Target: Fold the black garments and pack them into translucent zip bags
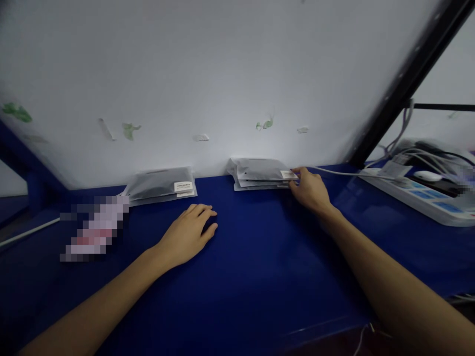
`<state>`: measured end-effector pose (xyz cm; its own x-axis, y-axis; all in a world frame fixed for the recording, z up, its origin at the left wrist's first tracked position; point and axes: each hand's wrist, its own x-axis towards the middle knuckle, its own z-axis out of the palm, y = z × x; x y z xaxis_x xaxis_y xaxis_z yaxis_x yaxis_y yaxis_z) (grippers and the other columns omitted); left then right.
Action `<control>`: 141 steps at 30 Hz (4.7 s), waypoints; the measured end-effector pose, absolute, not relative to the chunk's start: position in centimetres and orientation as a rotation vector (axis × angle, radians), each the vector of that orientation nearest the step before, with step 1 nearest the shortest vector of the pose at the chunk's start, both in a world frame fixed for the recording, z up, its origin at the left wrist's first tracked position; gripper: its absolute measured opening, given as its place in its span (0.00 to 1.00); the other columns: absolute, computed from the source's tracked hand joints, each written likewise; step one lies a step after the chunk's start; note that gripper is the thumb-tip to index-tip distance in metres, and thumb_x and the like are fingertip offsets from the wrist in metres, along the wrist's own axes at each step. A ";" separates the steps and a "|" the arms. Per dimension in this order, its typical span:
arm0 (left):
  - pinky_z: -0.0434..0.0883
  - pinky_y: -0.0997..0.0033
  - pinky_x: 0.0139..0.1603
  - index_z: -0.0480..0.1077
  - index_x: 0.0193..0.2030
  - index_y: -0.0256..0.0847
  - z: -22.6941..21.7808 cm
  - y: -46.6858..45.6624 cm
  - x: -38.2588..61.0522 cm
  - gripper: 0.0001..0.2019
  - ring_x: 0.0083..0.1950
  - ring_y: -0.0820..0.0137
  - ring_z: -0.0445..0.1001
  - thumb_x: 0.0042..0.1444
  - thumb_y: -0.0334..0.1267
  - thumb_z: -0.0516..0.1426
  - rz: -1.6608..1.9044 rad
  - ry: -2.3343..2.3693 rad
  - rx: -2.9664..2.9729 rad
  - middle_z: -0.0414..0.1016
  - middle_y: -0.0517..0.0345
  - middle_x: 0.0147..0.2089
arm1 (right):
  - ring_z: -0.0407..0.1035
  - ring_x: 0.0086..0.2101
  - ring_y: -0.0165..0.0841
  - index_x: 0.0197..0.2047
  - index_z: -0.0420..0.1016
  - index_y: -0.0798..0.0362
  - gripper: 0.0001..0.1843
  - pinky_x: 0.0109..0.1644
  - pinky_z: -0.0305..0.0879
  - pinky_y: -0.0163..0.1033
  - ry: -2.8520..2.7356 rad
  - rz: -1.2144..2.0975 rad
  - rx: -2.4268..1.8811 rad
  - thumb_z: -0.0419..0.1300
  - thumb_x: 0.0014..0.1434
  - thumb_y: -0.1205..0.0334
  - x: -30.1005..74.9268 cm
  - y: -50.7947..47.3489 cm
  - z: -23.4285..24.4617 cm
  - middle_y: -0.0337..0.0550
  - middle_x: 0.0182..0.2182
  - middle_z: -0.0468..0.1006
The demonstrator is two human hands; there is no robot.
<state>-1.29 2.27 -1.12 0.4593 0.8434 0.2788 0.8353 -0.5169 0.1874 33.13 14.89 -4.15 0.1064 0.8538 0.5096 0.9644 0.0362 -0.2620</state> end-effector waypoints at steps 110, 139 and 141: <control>0.69 0.45 0.59 0.63 0.63 0.50 1.3 -0.1 -0.6 0.24 0.66 0.52 0.62 0.64 0.54 0.50 0.436 1.633 2.518 0.60 0.53 0.68 | 0.69 0.47 0.43 0.47 0.75 0.55 0.14 0.54 0.66 0.48 -2.416 0.259 -1.260 0.59 0.61 0.56 22.7 6.0 0.0 0.53 0.44 0.74; 0.62 0.46 0.65 0.49 0.71 0.40 -0.1 -0.6 1.2 0.30 0.71 0.53 0.56 0.69 0.54 0.40 0.454 1.623 2.498 0.54 0.43 0.72 | 0.68 0.50 0.42 0.27 0.80 0.52 0.10 0.55 0.66 0.45 -2.183 0.489 -1.239 0.65 0.54 0.56 21.4 6.0 -0.9 0.50 0.44 0.77; 0.60 0.45 0.66 0.48 0.71 0.39 -0.3 -0.6 1.3 0.31 0.72 0.53 0.53 0.68 0.55 0.39 0.433 1.682 2.485 0.52 0.42 0.73 | 0.69 0.49 0.43 0.25 0.79 0.52 0.11 0.56 0.65 0.45 -2.139 0.360 -1.336 0.63 0.54 0.56 22.1 6.4 -0.6 0.50 0.43 0.77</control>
<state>1.30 -0.56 -0.29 0.3459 0.9223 0.1725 0.8909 -0.3805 0.2479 22.14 6.41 -0.61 -0.3257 0.8843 0.3347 0.7260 0.4607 -0.5105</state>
